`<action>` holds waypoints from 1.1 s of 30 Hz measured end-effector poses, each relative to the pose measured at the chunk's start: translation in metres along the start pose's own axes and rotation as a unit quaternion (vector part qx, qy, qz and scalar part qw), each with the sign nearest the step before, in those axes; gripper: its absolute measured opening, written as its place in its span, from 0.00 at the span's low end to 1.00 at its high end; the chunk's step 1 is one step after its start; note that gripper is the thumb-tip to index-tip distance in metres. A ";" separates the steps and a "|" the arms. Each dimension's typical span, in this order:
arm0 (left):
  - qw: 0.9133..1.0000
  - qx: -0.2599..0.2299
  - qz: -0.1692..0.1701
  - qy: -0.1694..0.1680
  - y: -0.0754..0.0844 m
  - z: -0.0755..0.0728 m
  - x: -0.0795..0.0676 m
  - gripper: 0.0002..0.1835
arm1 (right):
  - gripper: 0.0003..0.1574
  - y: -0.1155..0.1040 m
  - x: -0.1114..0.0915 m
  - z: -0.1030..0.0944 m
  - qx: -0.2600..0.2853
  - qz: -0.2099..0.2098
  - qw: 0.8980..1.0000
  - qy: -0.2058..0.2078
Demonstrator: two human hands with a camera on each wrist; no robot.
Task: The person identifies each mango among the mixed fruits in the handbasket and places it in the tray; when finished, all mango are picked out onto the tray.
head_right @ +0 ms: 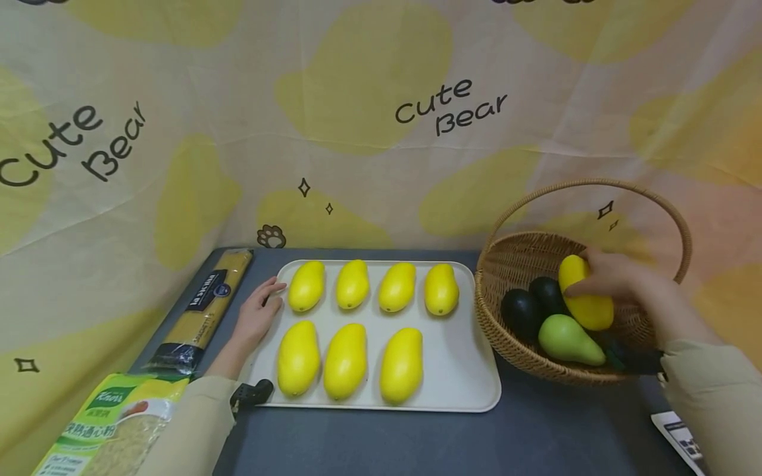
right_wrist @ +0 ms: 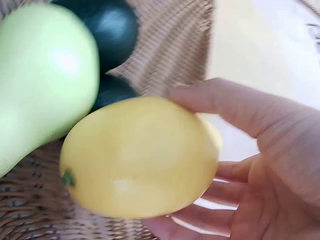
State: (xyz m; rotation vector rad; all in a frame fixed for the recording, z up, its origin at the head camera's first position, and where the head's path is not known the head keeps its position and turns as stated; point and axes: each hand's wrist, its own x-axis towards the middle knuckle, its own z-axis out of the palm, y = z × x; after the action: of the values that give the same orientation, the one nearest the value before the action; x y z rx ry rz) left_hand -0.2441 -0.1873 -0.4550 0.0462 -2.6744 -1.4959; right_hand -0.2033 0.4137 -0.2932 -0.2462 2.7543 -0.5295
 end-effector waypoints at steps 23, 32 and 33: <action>1.000 0.012 -0.008 0.004 -0.002 0.002 0.000 0.20 | 0.45 -0.066 -0.024 0.050 0.562 -0.093 0.822 0.014; 1.000 0.009 -0.007 0.004 -0.001 0.001 0.000 0.20 | 0.27 -0.091 -0.031 0.083 0.660 -0.153 0.732 -0.073; 1.000 0.010 -0.006 0.005 -0.001 0.001 0.000 0.20 | 0.28 -0.094 -0.032 0.086 0.657 -0.154 0.734 -0.080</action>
State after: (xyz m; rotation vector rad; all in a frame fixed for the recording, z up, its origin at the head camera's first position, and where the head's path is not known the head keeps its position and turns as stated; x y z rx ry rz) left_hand -0.2442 -0.1870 -0.4568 0.0707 -2.6858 -1.4676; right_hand -0.1334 0.3061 -0.3230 -0.3328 1.5457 -2.1758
